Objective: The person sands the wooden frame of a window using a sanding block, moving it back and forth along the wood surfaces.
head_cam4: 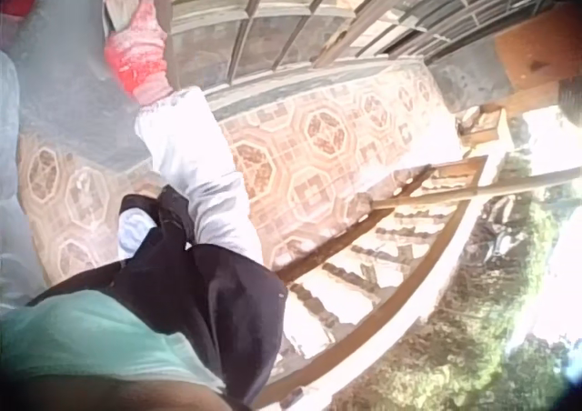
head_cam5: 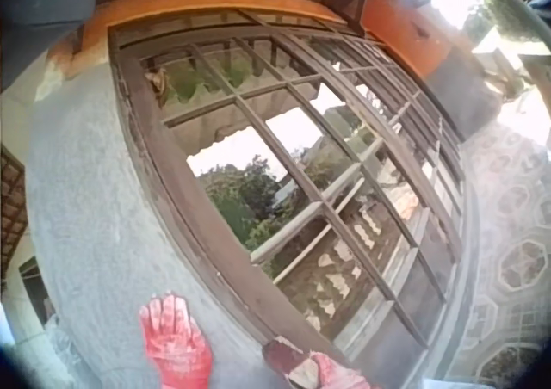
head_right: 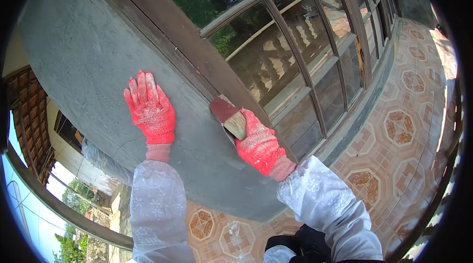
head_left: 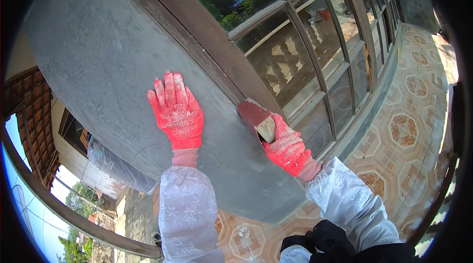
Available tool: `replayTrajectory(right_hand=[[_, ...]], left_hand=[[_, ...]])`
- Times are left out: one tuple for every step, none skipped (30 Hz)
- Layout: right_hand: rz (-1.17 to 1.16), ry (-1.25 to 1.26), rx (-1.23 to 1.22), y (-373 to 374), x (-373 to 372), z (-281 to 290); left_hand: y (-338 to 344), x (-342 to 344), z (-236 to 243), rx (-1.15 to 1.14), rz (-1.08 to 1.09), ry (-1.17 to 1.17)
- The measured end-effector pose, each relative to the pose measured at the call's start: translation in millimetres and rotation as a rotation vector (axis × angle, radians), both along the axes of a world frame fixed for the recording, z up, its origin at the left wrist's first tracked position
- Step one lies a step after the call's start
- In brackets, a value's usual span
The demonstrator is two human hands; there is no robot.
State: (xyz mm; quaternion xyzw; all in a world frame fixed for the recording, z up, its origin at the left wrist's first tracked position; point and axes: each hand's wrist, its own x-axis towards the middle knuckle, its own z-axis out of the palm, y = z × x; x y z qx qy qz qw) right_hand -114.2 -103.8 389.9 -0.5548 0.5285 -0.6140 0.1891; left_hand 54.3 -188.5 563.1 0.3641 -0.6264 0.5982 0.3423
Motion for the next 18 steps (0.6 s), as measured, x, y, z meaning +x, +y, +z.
replayTrajectory(right_hand=[[-0.01, 0.015, 0.013, 1, -8, -23], [0.004, 0.066, 0.127, 5, -13, -37], [0.026, 0.095, 0.23, 4, -16, -44], [0.049, 0.066, 0.248, 7, -11, -20], [0.023, 0.071, 0.121, 4, -6, 9], [-0.013, 0.079, -0.003, -1, -3, 40], [-0.056, 0.084, -0.104, -3, -5, 76], [-0.1, 0.091, -0.195, -6, -7, 97], [-0.098, 0.077, -0.182, -7, -4, 99], [-0.079, 0.074, -0.19, -8, -1, 100], [-0.06, 0.071, -0.198, -9, 1, 97], [-0.091, 0.046, -0.238, -7, 9, 71], [-0.087, 0.043, -0.121, -1, 8, 41], [-0.062, 0.027, -0.002, 1, 9, 6], [-0.042, 0.048, 0.108, 0, -2, -35], [-0.015, 0.056, 0.213, 0, -7, -59], [-0.015, 0.047, 0.206, -1, -5, -54], [-0.011, 0.071, 0.171, -5, -7, -43]], left_hand=[[2, -6, 0, 0.019, 0.015, 0.007], [4, -6, 1, 0.037, 0.025, 0.019], [2, -6, 2, 0.038, 0.017, 0.017], [0, -1, 3, 0.005, 0.033, 0.001], [1, 4, 3, -0.017, 0.052, -0.019], [3, 4, 3, -0.005, 0.053, -0.025], [1, -2, 3, -0.002, 0.03, -0.004], [-3, -8, -4, 0.011, 0.004, 0.017], [-2, -6, -5, 0.024, 0.007, 0.003], [-3, -4, -6, 0.009, -0.016, 0.001], [-4, -1, -7, -0.005, -0.039, 0.0], [-1, 0, -2, -0.006, -0.041, -0.004], [0, -3, -1, -0.017, -0.022, -0.006], [1, 0, -1, -0.027, 0.018, -0.019], [3, -4, -4, -0.02, 0.006, -0.011], [5, -7, -3, -0.014, 0.014, -0.012], [7, -7, 2, -0.018, 0.025, -0.019], [6, -8, 4, -0.023, 0.022, -0.017]])
